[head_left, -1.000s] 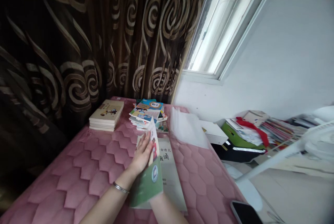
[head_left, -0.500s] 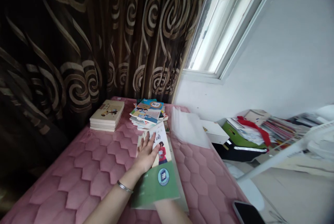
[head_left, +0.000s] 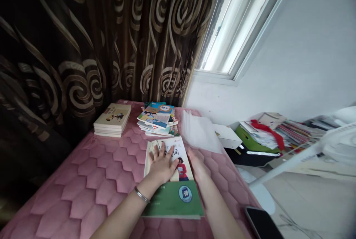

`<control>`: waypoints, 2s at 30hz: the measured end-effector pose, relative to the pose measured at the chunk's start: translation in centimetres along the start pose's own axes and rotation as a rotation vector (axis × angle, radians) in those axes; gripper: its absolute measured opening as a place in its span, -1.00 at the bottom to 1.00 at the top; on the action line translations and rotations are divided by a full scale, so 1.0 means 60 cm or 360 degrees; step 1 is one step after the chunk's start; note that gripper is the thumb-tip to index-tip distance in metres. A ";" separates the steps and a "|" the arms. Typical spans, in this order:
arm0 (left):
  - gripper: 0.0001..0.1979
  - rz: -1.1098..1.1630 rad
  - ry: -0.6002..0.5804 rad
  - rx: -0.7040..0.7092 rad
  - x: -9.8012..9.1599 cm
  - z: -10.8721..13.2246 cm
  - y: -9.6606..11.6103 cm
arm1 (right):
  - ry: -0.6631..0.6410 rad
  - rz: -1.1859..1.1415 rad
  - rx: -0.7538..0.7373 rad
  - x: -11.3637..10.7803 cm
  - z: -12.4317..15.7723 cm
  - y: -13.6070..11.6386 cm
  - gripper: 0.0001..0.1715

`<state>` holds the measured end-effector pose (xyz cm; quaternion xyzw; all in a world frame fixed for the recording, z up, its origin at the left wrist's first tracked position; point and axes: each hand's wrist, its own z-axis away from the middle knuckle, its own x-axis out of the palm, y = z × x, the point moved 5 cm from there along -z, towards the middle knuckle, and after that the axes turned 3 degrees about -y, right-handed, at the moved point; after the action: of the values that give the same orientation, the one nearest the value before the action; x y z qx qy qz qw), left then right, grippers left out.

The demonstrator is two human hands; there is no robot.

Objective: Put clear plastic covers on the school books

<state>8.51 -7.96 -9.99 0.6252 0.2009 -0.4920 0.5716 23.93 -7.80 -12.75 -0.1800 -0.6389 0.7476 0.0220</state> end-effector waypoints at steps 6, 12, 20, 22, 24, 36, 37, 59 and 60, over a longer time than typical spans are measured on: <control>-0.43 -0.0179 0.0082 0.0027 0.020 -0.002 -0.001 | -0.0011 0.0379 -0.0099 -0.022 0.001 0.024 -0.61; -0.54 -0.0307 0.0468 -0.0464 -0.032 0.008 -0.082 | 0.0203 0.0658 -0.0144 -0.020 0.014 0.026 -0.57; -0.53 -0.0103 0.0463 -0.0450 -0.033 -0.017 -0.120 | 0.0304 0.0761 -0.0169 -0.014 0.024 0.028 -0.50; -0.54 -0.0050 0.0455 -0.0430 -0.035 -0.027 -0.129 | 0.0287 0.0800 -0.0193 -0.007 0.026 0.021 -0.51; -0.55 -0.0032 0.0463 -0.0416 -0.044 -0.035 -0.143 | 0.0235 0.0860 -0.0245 0.009 0.028 0.008 -0.51; -0.50 -0.0531 0.0358 0.0090 -0.022 -0.007 -0.092 | -0.0006 0.1568 -0.0140 0.073 0.028 -0.017 -0.52; -0.50 -0.0526 0.0264 0.0253 -0.006 -0.007 -0.073 | 0.0006 0.1579 -0.0144 0.072 0.028 -0.016 -0.52; -0.43 -0.0562 0.0422 -0.0208 -0.036 -0.020 -0.175 | 0.0024 0.1810 -0.0161 0.081 0.030 -0.006 -0.49; -0.44 -0.0575 0.0448 -0.0220 -0.038 -0.012 -0.181 | 0.0028 0.1824 -0.0164 0.081 0.029 -0.006 -0.49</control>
<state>-1.03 -3.71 -13.77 0.6009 0.4205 -0.4793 0.4820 18.80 -8.12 -13.38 -0.5046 -0.4746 0.6065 -0.3902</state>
